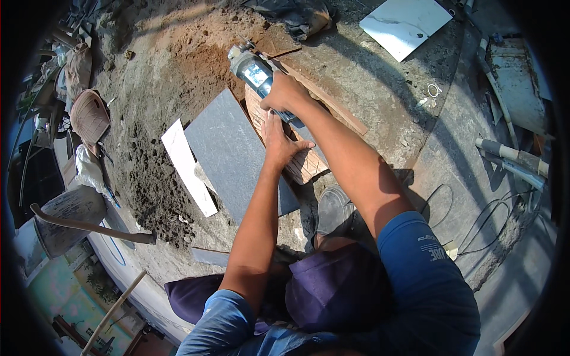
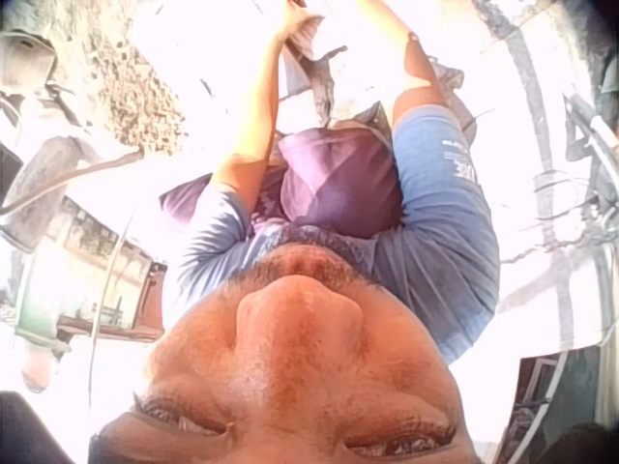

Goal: The person cuts tiles with an angle grinder, breaks off a cut section by hand, and repositions the tiles to cut along their edges.

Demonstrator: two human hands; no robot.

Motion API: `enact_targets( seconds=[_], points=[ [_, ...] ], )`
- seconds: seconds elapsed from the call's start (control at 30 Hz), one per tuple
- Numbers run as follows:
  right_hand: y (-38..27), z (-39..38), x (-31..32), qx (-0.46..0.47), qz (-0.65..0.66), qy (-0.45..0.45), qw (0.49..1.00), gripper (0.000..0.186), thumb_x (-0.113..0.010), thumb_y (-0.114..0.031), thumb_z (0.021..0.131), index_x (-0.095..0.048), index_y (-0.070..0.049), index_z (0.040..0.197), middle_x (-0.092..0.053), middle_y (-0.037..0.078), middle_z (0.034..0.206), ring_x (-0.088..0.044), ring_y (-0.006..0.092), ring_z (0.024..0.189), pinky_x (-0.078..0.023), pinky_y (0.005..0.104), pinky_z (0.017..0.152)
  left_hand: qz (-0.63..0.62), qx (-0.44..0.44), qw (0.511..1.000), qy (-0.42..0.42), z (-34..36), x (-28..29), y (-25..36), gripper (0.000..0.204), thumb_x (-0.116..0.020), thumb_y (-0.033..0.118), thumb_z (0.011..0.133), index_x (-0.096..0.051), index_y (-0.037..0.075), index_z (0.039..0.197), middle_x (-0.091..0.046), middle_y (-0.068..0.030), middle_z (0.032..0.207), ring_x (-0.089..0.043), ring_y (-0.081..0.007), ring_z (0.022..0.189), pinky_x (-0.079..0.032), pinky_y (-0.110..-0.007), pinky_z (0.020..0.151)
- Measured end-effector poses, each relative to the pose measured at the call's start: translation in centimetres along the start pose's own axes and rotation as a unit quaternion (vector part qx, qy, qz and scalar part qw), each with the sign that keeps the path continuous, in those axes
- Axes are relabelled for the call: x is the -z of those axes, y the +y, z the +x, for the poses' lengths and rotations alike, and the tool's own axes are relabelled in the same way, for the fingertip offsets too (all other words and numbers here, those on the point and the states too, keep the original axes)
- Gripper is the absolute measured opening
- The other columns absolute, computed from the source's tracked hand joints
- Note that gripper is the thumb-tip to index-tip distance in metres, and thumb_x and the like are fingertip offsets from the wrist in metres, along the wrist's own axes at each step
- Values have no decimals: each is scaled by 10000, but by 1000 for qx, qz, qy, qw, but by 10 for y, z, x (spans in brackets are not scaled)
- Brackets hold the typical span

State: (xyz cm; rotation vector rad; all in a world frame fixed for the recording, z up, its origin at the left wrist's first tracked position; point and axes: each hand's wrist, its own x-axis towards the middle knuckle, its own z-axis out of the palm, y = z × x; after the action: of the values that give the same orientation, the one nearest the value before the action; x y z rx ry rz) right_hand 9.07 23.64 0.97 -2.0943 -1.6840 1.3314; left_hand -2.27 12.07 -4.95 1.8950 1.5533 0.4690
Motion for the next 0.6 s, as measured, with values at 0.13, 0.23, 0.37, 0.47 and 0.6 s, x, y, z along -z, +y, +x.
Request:
enact_targets(
  seconds=[0.13, 0.23, 0.37, 0.47, 0.6],
  points=[
    [4, -2, 0, 6, 5, -2, 1000, 762, -857, -280, 599, -609, 42, 1243, -716, 262, 1162, -719, 383, 1064, -572, 426, 918, 9, -34, 998, 49, 1, -2, -2, 1147, -991, 472, 501, -459, 5, 1404, -492, -224, 1394, -414, -455, 1342, -297, -535, 1140],
    [2, -6, 5, -23, 7, -49, 999, 796, -883, -263, 659, -557, -23, 1344, -663, 211, 1329, -651, 359, 1238, -546, 443, 1027, -10, -22, 999, 43, 1, -2, -3, 1082, -992, 490, 482, -500, -4, 1309, -527, -192, 1218, -487, -422, 1166, -368, -516, 1036],
    [-1, -14, 8, -26, 9, -46, 999, 792, -883, -257, 657, -559, -22, 1339, -662, 212, 1329, -650, 360, 1238, -546, 443, 1028, 20, -35, 997, 60, 0, -2, -8, 1053, -987, 510, 469, -520, -12, 1255, -529, -175, 1139, -502, -400, 1091, -393, -502, 980],
    [7, -14, 6, -29, 6, -50, 998, 791, -884, -252, 657, -558, -25, 1342, -657, 208, 1339, -649, 360, 1240, -545, 442, 1031, 22, -23, 999, 40, 0, -6, -7, 1047, -984, 517, 474, -527, -17, 1250, -541, -178, 1162, -502, -401, 1115, -389, -502, 991],
    [6, -14, 3, -23, 16, -41, 999, 799, -885, -257, 661, -553, -27, 1350, -658, 210, 1337, -648, 360, 1244, -545, 446, 1030, 7, -28, 999, 41, 1, -3, -7, 1081, -980, 523, 478, -520, -14, 1297, -552, -181, 1207, -498, -413, 1151, -383, -508, 1011]
  ],
)
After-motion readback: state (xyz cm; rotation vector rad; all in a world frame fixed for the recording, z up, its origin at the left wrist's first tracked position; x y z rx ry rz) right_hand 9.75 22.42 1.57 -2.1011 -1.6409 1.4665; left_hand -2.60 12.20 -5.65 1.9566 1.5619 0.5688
